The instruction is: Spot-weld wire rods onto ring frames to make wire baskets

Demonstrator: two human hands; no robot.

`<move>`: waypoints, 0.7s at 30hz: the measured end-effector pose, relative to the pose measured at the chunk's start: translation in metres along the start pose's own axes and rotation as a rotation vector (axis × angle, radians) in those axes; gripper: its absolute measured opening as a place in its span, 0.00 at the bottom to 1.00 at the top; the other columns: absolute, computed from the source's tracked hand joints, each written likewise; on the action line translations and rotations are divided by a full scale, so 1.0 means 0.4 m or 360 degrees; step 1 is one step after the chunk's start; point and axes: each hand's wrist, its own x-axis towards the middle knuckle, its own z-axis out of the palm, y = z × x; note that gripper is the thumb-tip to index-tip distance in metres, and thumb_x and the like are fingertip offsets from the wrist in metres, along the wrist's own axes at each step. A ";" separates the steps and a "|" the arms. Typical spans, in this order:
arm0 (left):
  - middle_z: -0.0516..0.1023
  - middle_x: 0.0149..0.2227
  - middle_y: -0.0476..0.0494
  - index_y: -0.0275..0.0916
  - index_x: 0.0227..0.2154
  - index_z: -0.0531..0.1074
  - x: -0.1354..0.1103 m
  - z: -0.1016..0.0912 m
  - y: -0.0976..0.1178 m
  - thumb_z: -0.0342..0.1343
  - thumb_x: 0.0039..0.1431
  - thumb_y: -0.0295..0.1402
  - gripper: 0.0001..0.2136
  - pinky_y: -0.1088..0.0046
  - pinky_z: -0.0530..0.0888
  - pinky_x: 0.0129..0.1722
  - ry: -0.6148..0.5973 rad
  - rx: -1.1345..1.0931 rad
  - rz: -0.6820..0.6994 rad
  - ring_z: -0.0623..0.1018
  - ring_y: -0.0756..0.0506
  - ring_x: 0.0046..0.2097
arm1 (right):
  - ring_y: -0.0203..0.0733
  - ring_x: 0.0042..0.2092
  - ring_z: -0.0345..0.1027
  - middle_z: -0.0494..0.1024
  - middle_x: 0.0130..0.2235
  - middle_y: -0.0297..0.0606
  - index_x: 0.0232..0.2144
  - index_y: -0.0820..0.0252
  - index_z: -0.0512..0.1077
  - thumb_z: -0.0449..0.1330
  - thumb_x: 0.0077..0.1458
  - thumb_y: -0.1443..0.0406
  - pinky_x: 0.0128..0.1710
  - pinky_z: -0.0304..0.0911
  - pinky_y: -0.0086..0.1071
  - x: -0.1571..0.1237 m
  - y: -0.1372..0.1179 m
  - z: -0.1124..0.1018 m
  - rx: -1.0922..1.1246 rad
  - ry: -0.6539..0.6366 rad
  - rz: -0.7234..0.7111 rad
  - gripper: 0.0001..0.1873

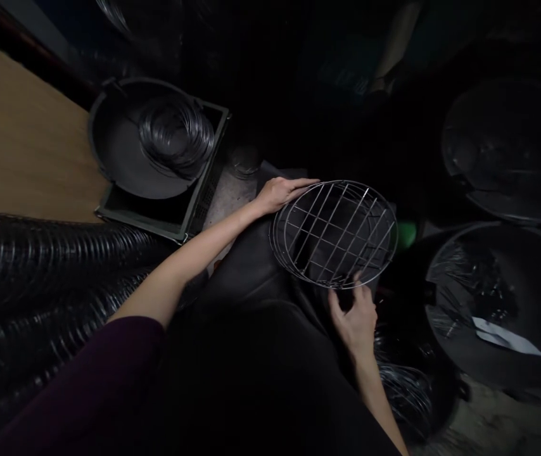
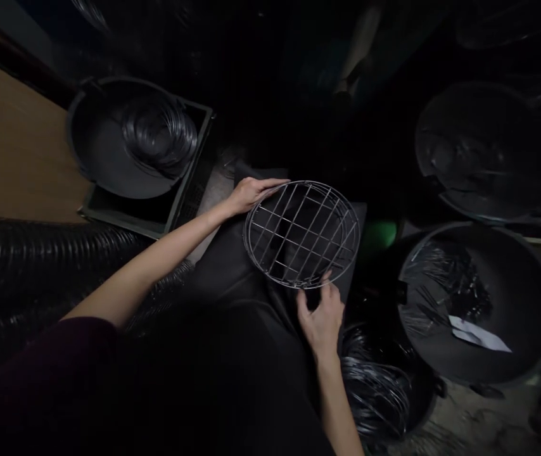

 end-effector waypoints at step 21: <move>0.77 0.49 0.39 0.36 0.50 0.72 -0.005 -0.085 0.092 0.57 0.55 0.46 0.24 0.66 0.69 0.53 -0.0044 -0.0498 -0.0113 0.76 0.42 0.50 | 0.44 0.54 0.65 0.73 0.52 0.42 0.52 0.60 0.70 0.52 0.59 0.54 0.57 0.59 0.43 0.105 -0.049 -0.096 0.0770 0.0376 0.0265 0.24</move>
